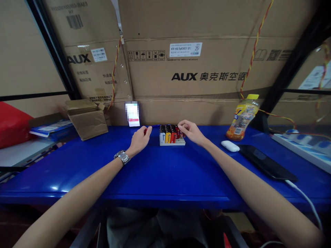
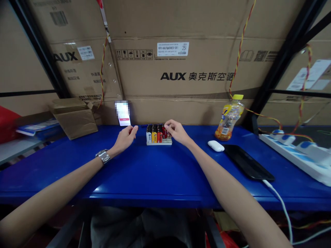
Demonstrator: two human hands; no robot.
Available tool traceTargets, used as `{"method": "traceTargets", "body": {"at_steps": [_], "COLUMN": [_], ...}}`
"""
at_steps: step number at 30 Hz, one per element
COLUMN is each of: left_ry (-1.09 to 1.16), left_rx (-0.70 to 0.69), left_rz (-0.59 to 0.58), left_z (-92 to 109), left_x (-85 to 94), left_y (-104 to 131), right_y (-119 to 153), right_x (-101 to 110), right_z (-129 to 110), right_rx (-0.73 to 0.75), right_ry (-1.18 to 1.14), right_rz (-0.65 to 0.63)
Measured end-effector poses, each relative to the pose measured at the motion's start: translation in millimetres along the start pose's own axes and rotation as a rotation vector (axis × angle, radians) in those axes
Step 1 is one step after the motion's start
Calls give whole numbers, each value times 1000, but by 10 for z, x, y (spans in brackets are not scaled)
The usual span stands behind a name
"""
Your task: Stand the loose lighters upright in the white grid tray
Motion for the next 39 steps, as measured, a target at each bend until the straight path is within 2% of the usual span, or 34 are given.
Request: {"method": "traceTargets", "body": {"at_steps": [6, 8, 10, 13, 15, 20, 23, 26, 29, 31, 35, 39], "left_ry": [29, 42, 59, 109, 146, 252, 325, 354, 311, 252, 198, 187], "left_rx": [9, -12, -68, -189, -250, -309, -292, -268, -256, -255, -254, -247], "left_rz": [-34, -36, -24, -30, -62, -140, -163, -153, -164, -155, -104, -120], "left_z": [-6, 6, 43, 141, 210, 302, 284, 240, 190, 158, 108, 64], "left_x": [-19, -17, -3, 20, 20, -21, -40, -56, -98, -128, -159, -198], "left_y": [-9, 0, 34, 136, 223, 374, 373, 320, 250, 208, 153, 117], "right_y": [21, 17, 6, -11, -7, 57, 56, 2, -39, -38, 5, 29], "right_x": [10, 26, 44, 2, -104, -498, -574, -402, -67, 145, 359, 312], "right_z": [16, 3, -45, -211, -361, -677, -748, -707, -581, -466, -222, -48], "right_rx": [-56, -57, -26, 96, 193, 317, 329, 259, 171, 123, 35, -8], "right_ry": [-71, -26, 73, 189, 190, 142, 161, 130, 72, 66, 129, 133], "right_rz": [-2, 32, 91, 132, 84, -196, -227, -112, 31, 63, 21, -43]}}
Point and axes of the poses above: each hand's wrist, its own y-axis away from the middle knuckle, its own x-axis out of the back of the hand, z = x × y, the point moved 3 cm from there along -y, towards the middle knuckle, and after that the axes turned 15 degrees about x, right-handed, at the moved point
